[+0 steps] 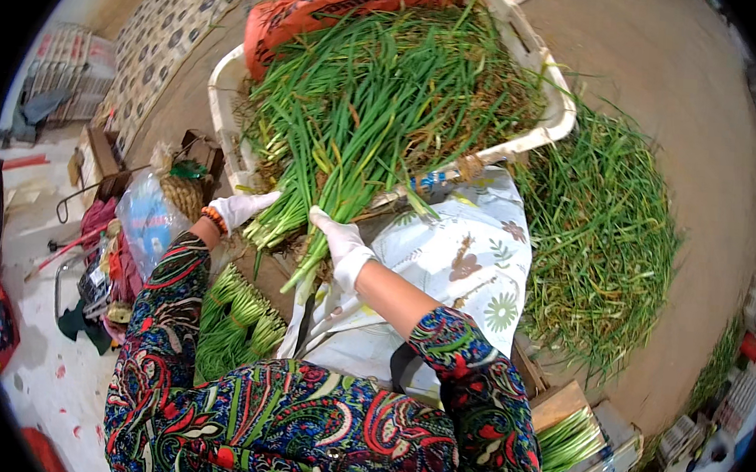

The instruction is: The person sorts, cleans, and bundles green onions in an agricultural processing facility. They remove outer layers from individual stalks and tie them into bundles using red rubber bands.

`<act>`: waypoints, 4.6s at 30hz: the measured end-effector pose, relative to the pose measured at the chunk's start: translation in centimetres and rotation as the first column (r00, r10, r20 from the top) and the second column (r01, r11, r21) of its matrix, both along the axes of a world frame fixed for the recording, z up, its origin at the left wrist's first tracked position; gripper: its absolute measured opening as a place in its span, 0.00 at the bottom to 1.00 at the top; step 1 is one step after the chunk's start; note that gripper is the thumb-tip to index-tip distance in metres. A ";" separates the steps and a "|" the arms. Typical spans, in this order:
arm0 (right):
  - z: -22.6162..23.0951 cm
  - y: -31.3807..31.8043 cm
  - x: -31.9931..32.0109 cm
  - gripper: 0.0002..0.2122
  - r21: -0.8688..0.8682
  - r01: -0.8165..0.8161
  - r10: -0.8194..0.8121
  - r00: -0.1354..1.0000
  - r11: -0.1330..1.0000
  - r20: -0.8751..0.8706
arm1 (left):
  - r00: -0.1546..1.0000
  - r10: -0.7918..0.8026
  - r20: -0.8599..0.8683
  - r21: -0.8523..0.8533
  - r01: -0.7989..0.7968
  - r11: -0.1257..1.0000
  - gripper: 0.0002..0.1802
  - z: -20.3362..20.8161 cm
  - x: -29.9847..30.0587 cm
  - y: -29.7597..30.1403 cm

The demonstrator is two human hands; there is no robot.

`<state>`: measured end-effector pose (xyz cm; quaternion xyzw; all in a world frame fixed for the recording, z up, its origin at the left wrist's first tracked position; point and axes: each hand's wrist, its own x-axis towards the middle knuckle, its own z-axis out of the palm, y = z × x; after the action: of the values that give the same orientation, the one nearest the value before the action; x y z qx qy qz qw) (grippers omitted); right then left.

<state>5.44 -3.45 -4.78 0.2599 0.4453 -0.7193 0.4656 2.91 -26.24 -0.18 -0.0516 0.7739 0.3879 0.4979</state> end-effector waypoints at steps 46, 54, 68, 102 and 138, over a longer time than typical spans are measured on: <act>5.6 26.3 -20.4 0.29 0.472 -0.139 0.305 0.905 0.870 -0.296 | 0.272 0.861 0.429 0.420 -0.904 0.076 0.52 -0.4 -8.1 32.6; 7.2 26.6 -19.5 0.30 0.859 -0.108 0.394 0.912 0.500 -0.115 | 0.545 0.481 0.687 0.526 -0.829 0.190 0.32 -1.8 -6.0 24.6; 6.7 27.6 -15.1 0.27 0.994 -0.085 0.845 0.534 0.070 -0.014 | 0.044 -0.068 -0.997 -0.064 0.087 0.994 0.25 1.4 -11.7 31.0; 18.5 26.7 5.0 0.24 0.076 0.536 -0.330 0.619 0.841 -0.713 | 0.749 0.591 0.298 0.785 -0.545 0.295 0.16 13.9 -1.3 30.8; 11.8 19.1 0.3 0.23 0.251 0.121 0.025 0.859 0.960 -0.511 | 0.792 0.459 0.402 0.646 -0.601 0.471 0.15 6.4 6.8 22.2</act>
<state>5.71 15.68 7.05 0.1340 0.6410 -0.7049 0.2725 9.67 -4.05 6.27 -0.1135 0.4420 0.7985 0.3925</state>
